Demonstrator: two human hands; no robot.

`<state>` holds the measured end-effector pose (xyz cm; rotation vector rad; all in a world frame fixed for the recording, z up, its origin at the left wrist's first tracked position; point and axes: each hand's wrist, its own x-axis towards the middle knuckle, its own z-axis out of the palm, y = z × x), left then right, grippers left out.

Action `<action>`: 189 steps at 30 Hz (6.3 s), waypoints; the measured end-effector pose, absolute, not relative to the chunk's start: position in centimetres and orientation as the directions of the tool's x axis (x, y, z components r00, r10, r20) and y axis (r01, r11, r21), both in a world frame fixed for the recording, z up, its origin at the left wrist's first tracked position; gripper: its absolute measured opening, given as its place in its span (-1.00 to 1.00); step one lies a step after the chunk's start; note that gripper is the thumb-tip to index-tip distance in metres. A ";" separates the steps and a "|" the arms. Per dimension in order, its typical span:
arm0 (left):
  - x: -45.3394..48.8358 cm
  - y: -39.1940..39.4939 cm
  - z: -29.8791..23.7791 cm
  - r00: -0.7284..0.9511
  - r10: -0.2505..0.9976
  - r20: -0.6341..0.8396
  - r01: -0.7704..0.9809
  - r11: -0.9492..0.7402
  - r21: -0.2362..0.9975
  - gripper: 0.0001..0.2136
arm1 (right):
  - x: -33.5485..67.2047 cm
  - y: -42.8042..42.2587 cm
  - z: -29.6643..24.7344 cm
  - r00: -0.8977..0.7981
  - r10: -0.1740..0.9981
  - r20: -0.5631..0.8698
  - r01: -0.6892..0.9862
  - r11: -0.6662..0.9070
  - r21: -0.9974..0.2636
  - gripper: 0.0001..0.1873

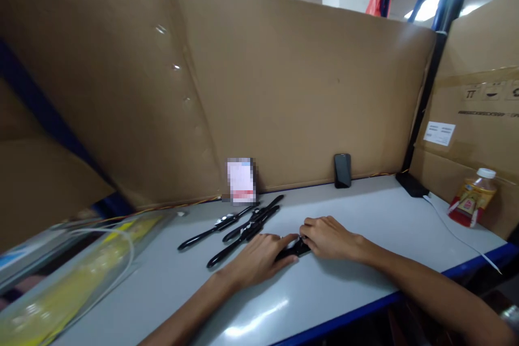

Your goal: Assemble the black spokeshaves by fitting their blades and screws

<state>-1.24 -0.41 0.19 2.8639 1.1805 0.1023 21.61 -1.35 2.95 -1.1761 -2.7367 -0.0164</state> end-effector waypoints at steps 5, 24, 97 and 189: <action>-0.6 -0.9 1.1 0.704 0.709 0.031 0.710 -0.705 -0.005 -0.53 | 21.9 -1.2 2.7 -0.699 0.705 0.123 0.705 0.708 -0.052 -0.76; -0.8 -0.6 1.3 0.718 0.692 0.079 0.695 -0.719 -0.010 -0.63 | 21.8 -0.4 1.0 -0.672 0.734 0.102 0.731 0.679 -0.068 -0.80; -1.1 -0.5 1.4 0.767 0.635 0.093 0.636 -0.771 0.017 -0.64 | 21.7 -1.1 1.6 -0.644 0.738 0.203 0.736 0.670 -0.098 -0.80; -1.1 -0.3 1.5 0.771 0.632 0.076 0.632 -0.774 0.032 -0.67 | 21.9 -1.4 3.3 -0.680 0.725 0.109 0.708 0.688 -0.163 -0.85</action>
